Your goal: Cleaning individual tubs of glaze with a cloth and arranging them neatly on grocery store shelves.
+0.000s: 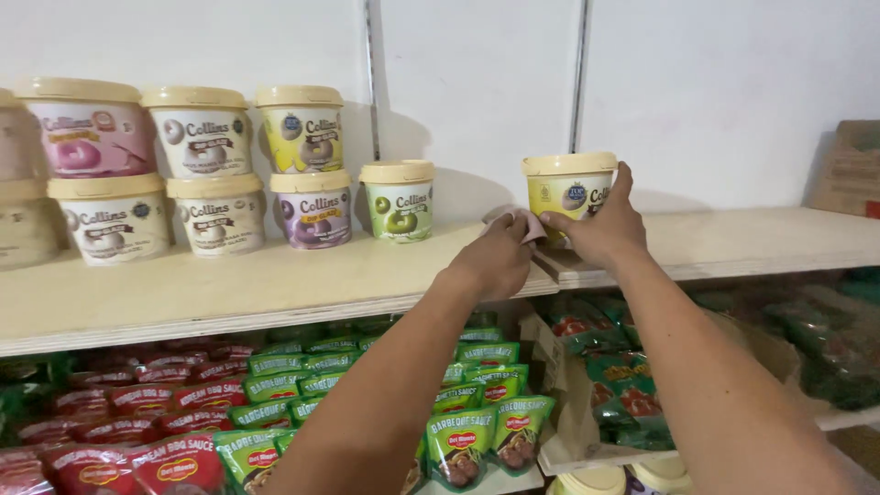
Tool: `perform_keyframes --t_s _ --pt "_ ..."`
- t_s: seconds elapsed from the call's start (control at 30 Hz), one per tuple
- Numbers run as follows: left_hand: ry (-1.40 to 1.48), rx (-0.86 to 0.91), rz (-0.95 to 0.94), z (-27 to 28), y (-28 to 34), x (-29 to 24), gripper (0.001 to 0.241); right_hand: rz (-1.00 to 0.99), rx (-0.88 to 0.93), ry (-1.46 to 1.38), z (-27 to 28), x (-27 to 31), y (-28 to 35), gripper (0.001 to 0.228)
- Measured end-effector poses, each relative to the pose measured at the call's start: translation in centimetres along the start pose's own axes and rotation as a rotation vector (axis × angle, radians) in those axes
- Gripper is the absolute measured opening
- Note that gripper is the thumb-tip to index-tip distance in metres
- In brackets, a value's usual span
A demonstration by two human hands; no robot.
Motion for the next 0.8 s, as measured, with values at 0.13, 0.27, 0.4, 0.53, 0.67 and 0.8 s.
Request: perform_keyframes --t_s 0.13,0.27,0.4,0.53,0.67,0.8 --pt "-0.510 0.198 -0.074 1.1 2.0 -0.7 0.052 0.033 -0.054 -0.187 0.4 2.8 0.3 0.137" --pt "-0.125 -0.025 0.169 7.0 5.1 1.7 0.063 0.086 -0.068 -0.198 0.7 7.4 0.4 0.136" --pt "-0.146 -0.050 0.416 11.0 8.6 3.3 0.064 0.176 -0.060 -0.378 -0.1 12.0 0.3 0.140" --pt "-0.193 0.046 0.716 13.9 11.9 4.4 0.084 0.188 -0.031 -0.344 -0.5 16.1 0.4 0.138" --pt "-0.238 0.042 0.711 14.0 12.5 8.5 0.079 0.244 -0.066 -0.319 -0.7 19.7 -0.4 0.134" --pt "-0.189 -0.010 0.742 14.5 13.2 6.9 0.081 0.218 -0.074 -0.188 -1.1 21.0 -3.6 0.126"
Point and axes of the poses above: each hand's wrist, its own y-axis away from the middle knuckle, its own z-axis out of the back of the hand, x = y × z, the point moved 9 cm from there along -y, towards the middle knuckle, and after that the axes turned 14 degrees about y, right-handed, at the moved point
